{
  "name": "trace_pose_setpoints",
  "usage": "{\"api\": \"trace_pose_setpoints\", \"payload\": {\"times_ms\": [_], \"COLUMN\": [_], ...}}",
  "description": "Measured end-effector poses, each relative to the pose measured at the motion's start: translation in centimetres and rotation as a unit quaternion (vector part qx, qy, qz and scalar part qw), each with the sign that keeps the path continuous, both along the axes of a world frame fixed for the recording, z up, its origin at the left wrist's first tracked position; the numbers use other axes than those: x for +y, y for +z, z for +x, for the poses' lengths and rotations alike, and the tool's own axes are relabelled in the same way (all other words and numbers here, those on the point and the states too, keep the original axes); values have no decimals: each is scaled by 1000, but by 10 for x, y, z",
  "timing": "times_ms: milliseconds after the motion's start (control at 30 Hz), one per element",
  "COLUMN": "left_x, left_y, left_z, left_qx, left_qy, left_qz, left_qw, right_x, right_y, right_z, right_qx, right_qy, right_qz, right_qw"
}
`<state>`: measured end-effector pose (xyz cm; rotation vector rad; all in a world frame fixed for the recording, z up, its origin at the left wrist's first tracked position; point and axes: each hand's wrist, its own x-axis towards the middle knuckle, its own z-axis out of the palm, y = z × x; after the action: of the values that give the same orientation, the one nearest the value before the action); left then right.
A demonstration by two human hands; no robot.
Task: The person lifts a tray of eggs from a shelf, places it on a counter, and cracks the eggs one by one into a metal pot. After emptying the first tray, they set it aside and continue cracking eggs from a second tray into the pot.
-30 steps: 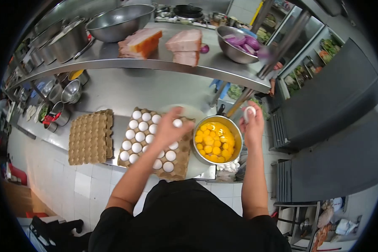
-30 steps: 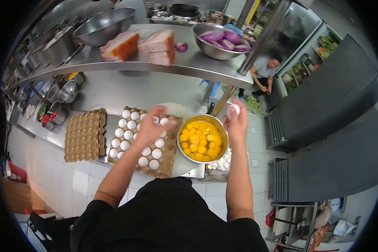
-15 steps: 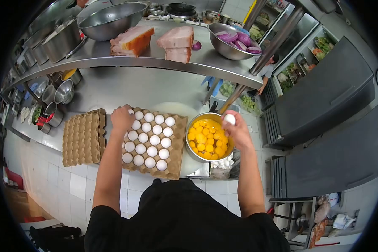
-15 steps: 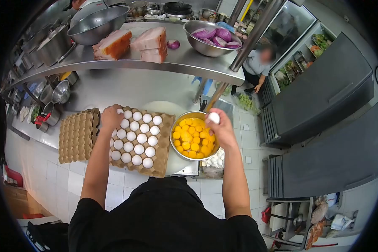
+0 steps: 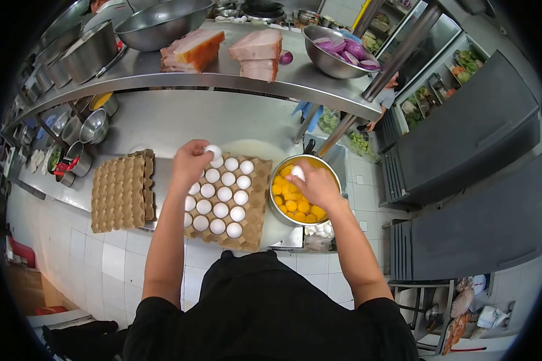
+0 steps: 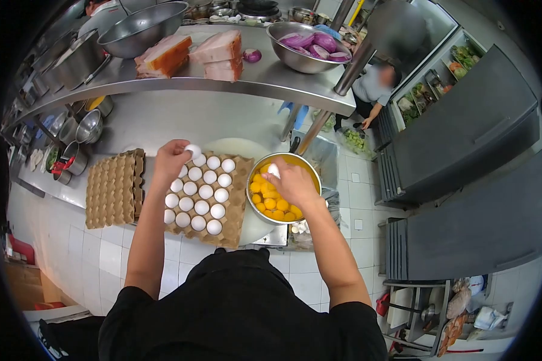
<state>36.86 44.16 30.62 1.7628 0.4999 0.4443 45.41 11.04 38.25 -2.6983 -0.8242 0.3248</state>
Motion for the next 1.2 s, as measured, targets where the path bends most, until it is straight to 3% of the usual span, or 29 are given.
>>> {"api": "trace_pose_setpoints", "payload": {"times_ms": [100,167,233,300,400,500,600,633,700,733,767,800,833,867,933,967,1067,1167,1200], "left_x": [-36,-58,-78,-98,-126,-153,-170,-174,-163,-153,-135,-111,-88,-66,-30,-18,11,19,23], "left_y": [12,13,10,12,22,25,31,37,41,41,30,16,11,10,4,4,-12,-23,-27], "left_z": [-6,-10,-11,-13,-13,-9,-11,-10,-10,-12,-9,-5,-8,-11,-22,-28,-36,-41,-39], "left_qx": [-9,-12,-32,-25,-3,-12,-20,-23,-61,-81,-80,-81,-57,-13,83,141,305,246,225], "left_qy": [-65,-100,-142,-177,-216,-261,-253,-247,-225,-215,-174,-128,-77,-20,53,84,62,76,87], "left_qz": [-96,-138,-181,-209,-204,-249,-295,-314,-261,-235,-128,-18,52,114,314,423,439,429,433], "left_qw": [993,985,973,961,955,933,921,917,937,944,973,988,994,993,944,891,843,866,869], "right_x": [-14,-30,-52,-82,-109,-70,-18,-19,-22,-25,-28,-31,-35,-37,-40,-41,-42,-59,-60], "right_y": [-10,4,5,17,11,36,41,35,10,1,0,11,7,0,-20,-30,-38,-33,-30], "right_z": [5,5,13,15,1,-29,-68,-62,-33,-15,3,15,37,56,82,87,82,69,59], "right_qx": [-184,-297,-309,-275,-323,-130,-48,-75,-132,-40,52,92,65,53,33,96,152,208,222], "right_qy": [37,-18,-129,-193,-135,-68,150,145,127,41,-45,-163,-237,-274,-346,-315,-258,-262,-250], "right_qz": [212,298,416,328,-31,187,203,226,268,407,534,590,619,611,592,561,565,673,664], "right_qw": [959,907,845,883,936,971,966,960,946,912,843,786,746,741,727,760,769,660,669]}}
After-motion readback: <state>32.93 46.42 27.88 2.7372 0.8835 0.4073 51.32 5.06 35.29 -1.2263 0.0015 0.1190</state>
